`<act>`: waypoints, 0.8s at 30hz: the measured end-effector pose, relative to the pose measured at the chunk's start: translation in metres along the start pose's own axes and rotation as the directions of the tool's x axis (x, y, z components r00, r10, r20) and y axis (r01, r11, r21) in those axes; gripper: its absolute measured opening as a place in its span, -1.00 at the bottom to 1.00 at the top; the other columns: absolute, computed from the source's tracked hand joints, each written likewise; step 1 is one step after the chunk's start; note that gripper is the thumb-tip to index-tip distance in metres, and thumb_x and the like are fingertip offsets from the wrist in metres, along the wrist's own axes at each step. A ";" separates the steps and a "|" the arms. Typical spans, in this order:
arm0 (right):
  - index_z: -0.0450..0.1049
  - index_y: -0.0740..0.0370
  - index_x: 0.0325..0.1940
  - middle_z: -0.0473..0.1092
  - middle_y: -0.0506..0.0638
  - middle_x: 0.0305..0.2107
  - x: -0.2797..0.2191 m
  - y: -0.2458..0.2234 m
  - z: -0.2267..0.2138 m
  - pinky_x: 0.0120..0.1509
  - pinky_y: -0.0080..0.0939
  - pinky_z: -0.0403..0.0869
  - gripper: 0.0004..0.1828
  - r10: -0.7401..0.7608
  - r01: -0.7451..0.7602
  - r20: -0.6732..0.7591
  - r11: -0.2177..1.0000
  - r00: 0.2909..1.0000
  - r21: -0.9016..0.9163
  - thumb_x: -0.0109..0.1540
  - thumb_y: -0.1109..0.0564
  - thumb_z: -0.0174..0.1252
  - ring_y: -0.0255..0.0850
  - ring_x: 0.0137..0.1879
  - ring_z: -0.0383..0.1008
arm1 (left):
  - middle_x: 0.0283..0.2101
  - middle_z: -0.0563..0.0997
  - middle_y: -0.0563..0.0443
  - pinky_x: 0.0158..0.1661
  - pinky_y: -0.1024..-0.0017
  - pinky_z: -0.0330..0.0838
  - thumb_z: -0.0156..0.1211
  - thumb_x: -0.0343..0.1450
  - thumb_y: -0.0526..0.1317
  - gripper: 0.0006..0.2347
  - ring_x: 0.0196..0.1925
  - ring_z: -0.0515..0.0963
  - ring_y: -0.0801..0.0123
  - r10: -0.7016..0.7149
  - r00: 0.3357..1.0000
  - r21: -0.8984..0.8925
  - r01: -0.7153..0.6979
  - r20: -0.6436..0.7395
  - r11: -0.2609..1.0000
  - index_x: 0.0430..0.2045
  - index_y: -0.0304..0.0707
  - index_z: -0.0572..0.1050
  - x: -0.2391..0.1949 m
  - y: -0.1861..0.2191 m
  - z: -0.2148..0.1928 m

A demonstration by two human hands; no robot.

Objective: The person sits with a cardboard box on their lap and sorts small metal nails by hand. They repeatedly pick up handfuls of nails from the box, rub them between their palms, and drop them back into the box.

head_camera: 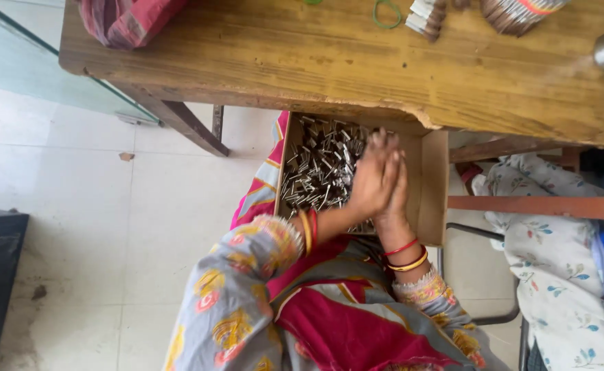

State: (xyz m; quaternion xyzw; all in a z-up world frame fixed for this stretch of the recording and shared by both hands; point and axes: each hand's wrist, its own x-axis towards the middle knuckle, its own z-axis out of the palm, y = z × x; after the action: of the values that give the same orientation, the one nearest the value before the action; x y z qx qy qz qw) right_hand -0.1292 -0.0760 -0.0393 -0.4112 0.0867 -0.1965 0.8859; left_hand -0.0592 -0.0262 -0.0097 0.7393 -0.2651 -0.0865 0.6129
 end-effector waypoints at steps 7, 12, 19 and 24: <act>-0.01 0.10 0.66 0.07 -0.07 0.50 0.010 -0.002 0.005 0.70 -0.01 0.00 -0.32 0.116 -0.089 -0.218 0.987 0.969 0.130 0.52 -0.24 -0.22 -0.14 0.58 0.02 | 0.49 0.26 -0.40 0.60 0.03 0.06 -0.20 0.61 0.00 -0.55 0.63 0.11 -0.27 -0.041 0.999 0.141 0.040 -0.003 0.989 0.29 -0.30 0.41 0.005 0.001 0.000; 0.17 0.11 0.54 0.24 -0.08 0.41 0.004 0.005 0.001 0.63 -0.07 0.17 -0.40 0.158 -0.103 -0.284 0.975 0.946 0.198 0.47 -0.16 -0.12 -0.17 0.50 0.19 | 0.51 0.16 -0.42 0.49 -0.07 -0.06 -0.29 0.58 0.04 -0.49 0.54 0.02 -0.35 0.021 0.994 -0.017 -0.019 0.109 1.000 0.33 -0.31 0.34 0.003 0.009 -0.007; 0.23 0.23 0.51 0.31 0.05 0.31 0.007 0.006 -0.021 0.53 -0.03 0.24 -0.41 0.061 -0.038 -0.156 0.988 0.986 0.149 0.53 -0.19 -0.13 -0.08 0.39 0.26 | 0.48 0.16 -0.40 0.39 -0.16 -0.26 -0.28 0.57 0.02 -0.48 0.58 -0.01 -0.34 -0.034 0.962 -0.080 0.058 0.271 0.995 0.34 -0.34 0.30 -0.005 0.016 -0.011; 0.10 -0.12 0.48 0.22 -0.18 0.36 0.003 -0.040 0.050 0.41 -0.06 0.25 -0.33 0.015 -0.016 -0.358 1.000 0.934 0.001 0.31 -0.31 -0.27 -0.23 0.44 0.23 | 0.50 0.14 -0.39 0.42 -0.25 -0.30 -0.29 0.55 0.04 -0.46 0.56 -0.03 -0.31 -0.015 0.970 -0.206 0.066 0.243 0.976 0.37 -0.30 0.27 -0.021 0.054 -0.022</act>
State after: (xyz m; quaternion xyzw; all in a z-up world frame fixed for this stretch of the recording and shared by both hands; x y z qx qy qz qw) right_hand -0.1217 -0.0659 0.0239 -0.3688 0.2500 -0.2610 0.8564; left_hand -0.0822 -0.0028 0.0427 0.6590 -0.3112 -0.2155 0.6500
